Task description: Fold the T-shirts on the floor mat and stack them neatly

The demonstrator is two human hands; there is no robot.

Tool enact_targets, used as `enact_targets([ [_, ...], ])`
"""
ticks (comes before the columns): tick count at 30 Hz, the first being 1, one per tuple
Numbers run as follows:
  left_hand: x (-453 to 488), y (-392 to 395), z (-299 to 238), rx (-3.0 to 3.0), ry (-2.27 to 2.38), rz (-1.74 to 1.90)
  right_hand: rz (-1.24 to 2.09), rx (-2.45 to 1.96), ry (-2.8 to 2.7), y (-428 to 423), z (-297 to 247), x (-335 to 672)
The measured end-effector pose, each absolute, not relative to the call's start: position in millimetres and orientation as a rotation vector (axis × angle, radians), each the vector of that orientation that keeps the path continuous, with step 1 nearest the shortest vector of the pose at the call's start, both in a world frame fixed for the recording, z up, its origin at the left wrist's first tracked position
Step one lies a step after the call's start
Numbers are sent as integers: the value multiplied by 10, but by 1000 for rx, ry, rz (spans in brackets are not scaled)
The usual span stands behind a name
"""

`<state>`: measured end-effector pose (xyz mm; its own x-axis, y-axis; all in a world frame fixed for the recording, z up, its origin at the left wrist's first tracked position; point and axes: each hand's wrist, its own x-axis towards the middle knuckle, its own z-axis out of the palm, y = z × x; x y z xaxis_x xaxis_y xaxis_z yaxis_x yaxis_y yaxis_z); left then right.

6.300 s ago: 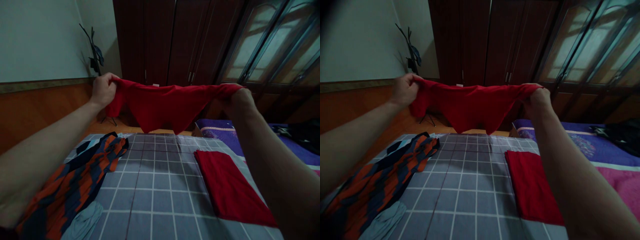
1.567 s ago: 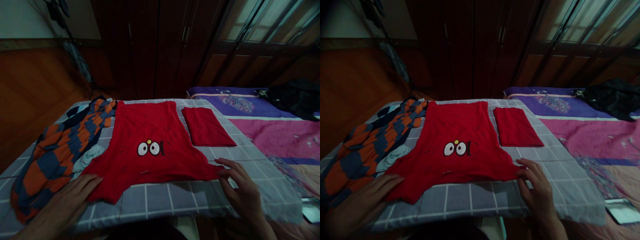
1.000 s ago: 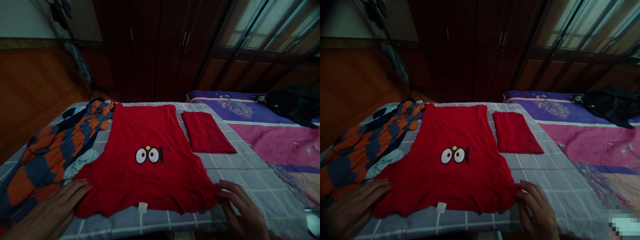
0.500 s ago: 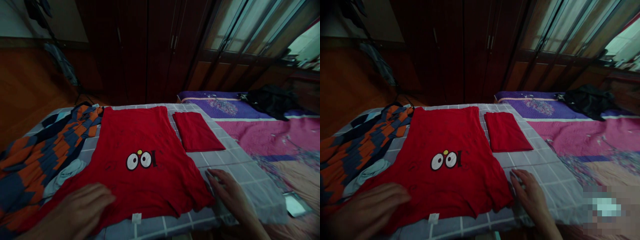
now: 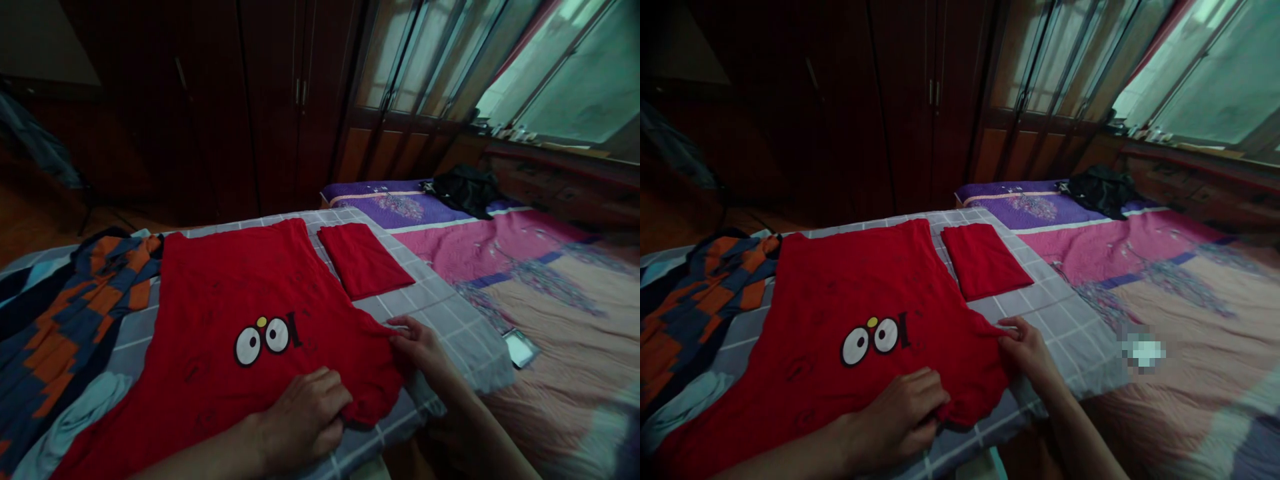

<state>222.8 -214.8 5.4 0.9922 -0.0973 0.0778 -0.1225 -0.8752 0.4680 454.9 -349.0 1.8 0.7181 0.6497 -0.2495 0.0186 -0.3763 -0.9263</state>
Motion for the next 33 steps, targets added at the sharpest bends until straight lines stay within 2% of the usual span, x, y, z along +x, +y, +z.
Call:
enact_targets([
  [6,2184,-2098,58,2548,-221,175,1028,-2007,-560,-3456,228,4458],
  [9,2168,-2095,-2,2534,-307,187,987,-2077,-567,-3447,291,4412],
  [19,2203,-2068,64,2459,-491,8,872,-1654,-193,-3531,301,4377],
  [28,2210,-2086,28,2444,-469,43,1260,-1502,-74,-3409,331,4278],
  [33,2210,-2093,52,2447,-456,58,1361,-1534,-285,-3068,342,4301],
])
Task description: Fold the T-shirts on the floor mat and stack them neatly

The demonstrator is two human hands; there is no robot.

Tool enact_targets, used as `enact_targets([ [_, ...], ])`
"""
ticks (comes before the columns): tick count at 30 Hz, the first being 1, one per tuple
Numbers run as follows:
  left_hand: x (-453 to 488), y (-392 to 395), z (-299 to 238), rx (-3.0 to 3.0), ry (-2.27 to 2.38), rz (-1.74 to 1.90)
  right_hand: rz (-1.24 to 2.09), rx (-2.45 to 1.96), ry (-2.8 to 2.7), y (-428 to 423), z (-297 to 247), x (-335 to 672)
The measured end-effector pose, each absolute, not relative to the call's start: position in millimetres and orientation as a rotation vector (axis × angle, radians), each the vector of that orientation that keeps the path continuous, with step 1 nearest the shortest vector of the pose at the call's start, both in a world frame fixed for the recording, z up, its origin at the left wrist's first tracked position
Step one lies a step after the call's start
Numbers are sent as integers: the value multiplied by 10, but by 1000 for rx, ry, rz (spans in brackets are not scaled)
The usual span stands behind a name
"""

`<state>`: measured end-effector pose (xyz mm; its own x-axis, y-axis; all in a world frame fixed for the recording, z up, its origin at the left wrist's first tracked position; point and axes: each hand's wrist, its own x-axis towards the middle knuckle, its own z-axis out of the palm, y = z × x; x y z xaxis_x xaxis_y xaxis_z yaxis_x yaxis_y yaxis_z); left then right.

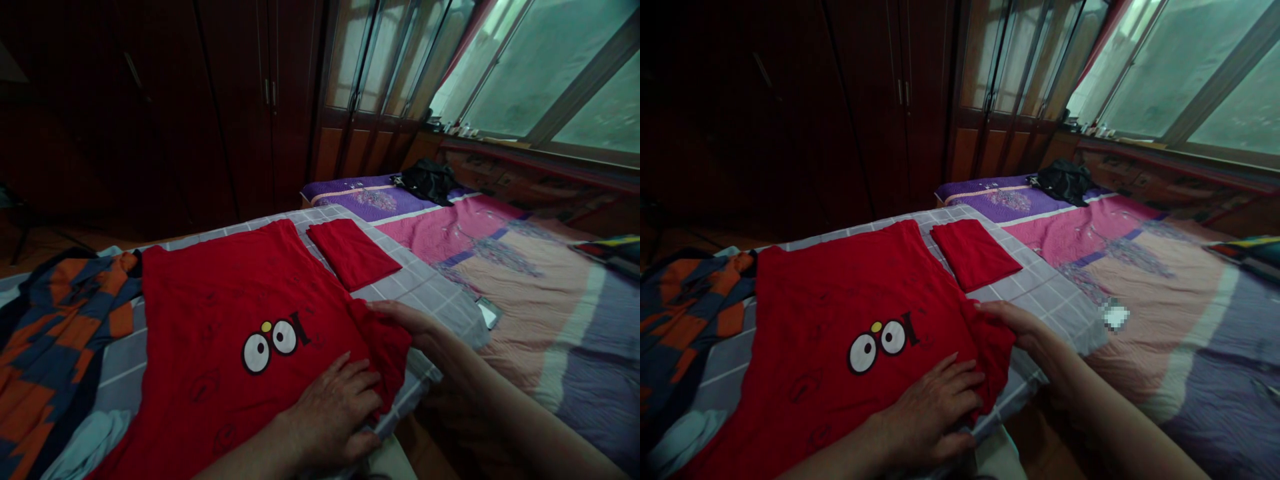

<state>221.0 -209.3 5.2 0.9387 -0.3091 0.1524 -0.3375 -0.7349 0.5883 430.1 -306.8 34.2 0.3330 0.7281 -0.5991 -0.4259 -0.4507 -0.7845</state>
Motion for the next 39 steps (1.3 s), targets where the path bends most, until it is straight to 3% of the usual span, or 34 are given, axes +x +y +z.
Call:
enact_targets([
  [11,2198,-2074,4,2446,-475,53,1119,-1623,-352,-3083,421,4464],
  [20,2198,-2081,5,2450,-461,68,1416,-1516,-492,-3103,251,4529],
  [27,2212,-2086,-20,2453,-467,79,1264,-1540,-424,-3101,288,4649],
  [39,2195,-2072,4,2427,-473,73,1466,-1622,-527,-2935,444,4497],
])
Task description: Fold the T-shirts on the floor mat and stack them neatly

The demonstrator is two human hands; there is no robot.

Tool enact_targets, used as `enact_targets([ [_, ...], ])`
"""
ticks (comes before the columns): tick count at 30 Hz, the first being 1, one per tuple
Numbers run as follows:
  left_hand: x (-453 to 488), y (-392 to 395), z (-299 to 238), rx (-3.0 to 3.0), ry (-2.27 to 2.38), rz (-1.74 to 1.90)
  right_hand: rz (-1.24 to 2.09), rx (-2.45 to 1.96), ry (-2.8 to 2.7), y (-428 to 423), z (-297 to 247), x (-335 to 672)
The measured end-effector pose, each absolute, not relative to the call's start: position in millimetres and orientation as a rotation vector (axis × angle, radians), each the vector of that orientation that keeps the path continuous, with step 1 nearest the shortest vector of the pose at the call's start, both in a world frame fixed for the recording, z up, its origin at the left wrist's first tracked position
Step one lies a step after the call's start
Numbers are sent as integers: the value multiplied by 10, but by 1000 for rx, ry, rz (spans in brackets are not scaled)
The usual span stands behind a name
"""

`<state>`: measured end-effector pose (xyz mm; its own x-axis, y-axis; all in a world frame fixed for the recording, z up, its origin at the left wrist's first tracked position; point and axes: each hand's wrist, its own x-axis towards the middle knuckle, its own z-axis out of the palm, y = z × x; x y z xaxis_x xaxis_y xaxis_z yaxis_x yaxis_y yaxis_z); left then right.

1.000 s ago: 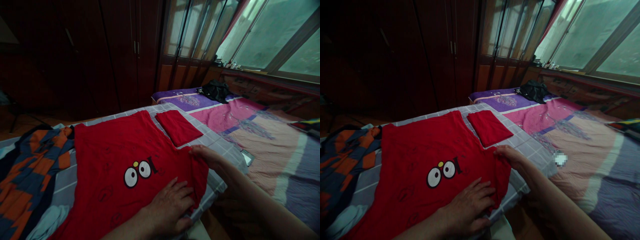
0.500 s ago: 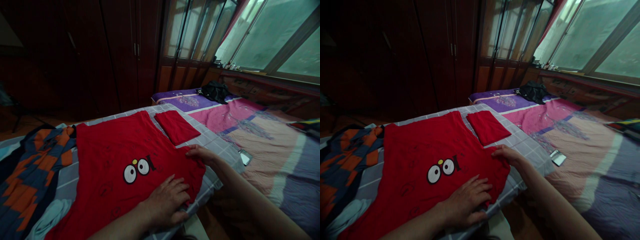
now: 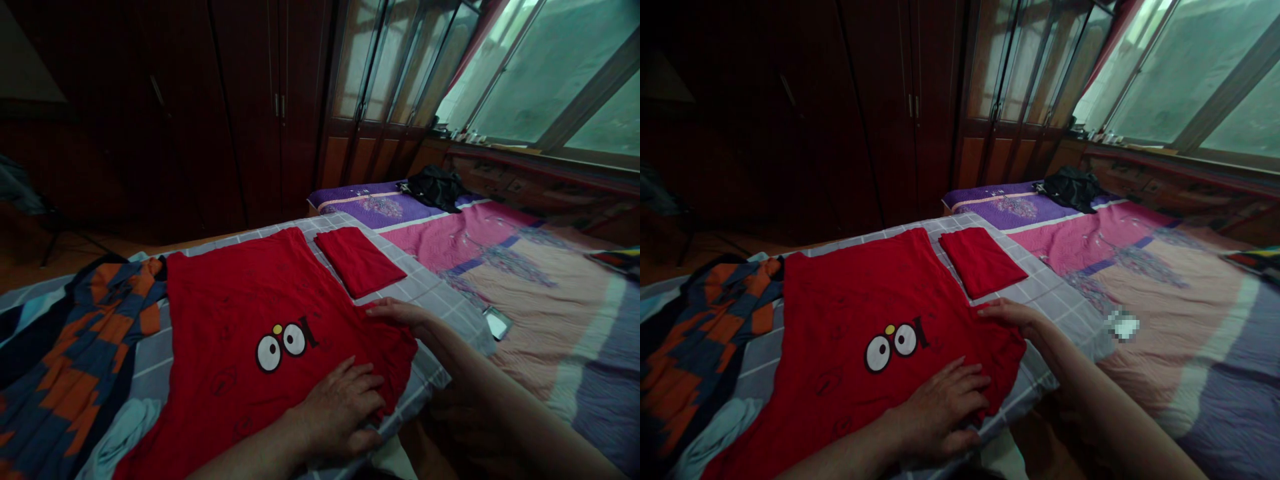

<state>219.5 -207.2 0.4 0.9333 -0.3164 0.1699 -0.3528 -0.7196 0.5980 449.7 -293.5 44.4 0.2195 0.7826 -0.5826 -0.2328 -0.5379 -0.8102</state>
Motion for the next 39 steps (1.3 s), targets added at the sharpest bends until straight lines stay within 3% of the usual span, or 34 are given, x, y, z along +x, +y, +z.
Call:
enact_targets([
  [8,2198,-2029,26,2416,-491,77,1277,-1660,-477,-2855,445,4537],
  [20,2265,-2017,-114,2464,-568,81,1623,-1521,-130,-3071,441,4623],
  [35,2324,-2057,-240,2605,-574,185,1690,-1433,-186,-3073,389,4452],
  [39,2334,-2067,-229,2599,-560,166,1562,-1432,-219,-2962,448,4441],
])
